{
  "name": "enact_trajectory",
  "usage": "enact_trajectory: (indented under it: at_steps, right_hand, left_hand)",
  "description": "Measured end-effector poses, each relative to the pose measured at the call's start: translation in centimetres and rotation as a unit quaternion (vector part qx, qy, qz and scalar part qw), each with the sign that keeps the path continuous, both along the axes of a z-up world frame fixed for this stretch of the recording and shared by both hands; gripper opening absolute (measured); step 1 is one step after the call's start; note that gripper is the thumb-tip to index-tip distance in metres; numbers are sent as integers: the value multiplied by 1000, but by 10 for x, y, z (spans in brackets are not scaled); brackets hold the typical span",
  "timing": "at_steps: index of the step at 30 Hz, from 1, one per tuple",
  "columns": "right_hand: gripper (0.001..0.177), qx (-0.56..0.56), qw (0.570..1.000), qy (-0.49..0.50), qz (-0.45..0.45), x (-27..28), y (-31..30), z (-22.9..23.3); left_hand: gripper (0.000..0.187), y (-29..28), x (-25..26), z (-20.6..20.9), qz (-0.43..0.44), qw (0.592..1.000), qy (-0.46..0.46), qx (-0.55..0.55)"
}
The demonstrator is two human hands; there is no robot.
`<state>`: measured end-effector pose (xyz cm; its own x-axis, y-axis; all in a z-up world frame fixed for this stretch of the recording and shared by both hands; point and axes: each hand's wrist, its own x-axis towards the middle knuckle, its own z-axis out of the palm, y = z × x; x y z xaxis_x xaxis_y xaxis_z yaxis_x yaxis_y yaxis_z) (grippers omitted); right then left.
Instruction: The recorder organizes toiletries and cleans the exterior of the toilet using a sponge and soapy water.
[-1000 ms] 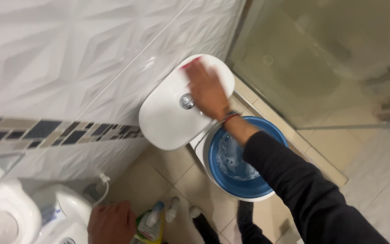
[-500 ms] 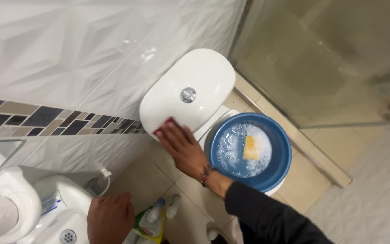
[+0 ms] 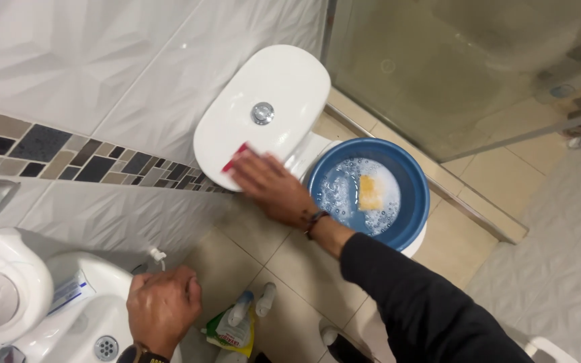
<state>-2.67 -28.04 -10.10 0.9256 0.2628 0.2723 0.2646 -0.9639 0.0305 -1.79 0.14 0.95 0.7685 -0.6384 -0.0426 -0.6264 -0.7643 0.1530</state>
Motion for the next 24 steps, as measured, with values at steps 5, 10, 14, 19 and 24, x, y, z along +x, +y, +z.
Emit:
enact_trajectory:
  at_steps: [5,10,14,19,24]
  right_hand:
    - [63,203,976,-1,-78,-1,-45,9]
    - [58,212,965,-10,-154,12,-73,18]
    - [59,251,955,-52,-152,11,-80,13]
    - [61,198,977,-61,-56,3,-103,12]
    - [59,184,979,-91,1,0,-106,-10]
  left_hand:
    - [11,-1,1,-1,13,1000,3,12]
    - [9,0,-1,-5,25,999,-12,17]
    - [11,6,2,-19,68,997,29,23]
    - [12,35,13,-48,80,992,72,66]
    - [11,34,9,-65,75,984,113,114]
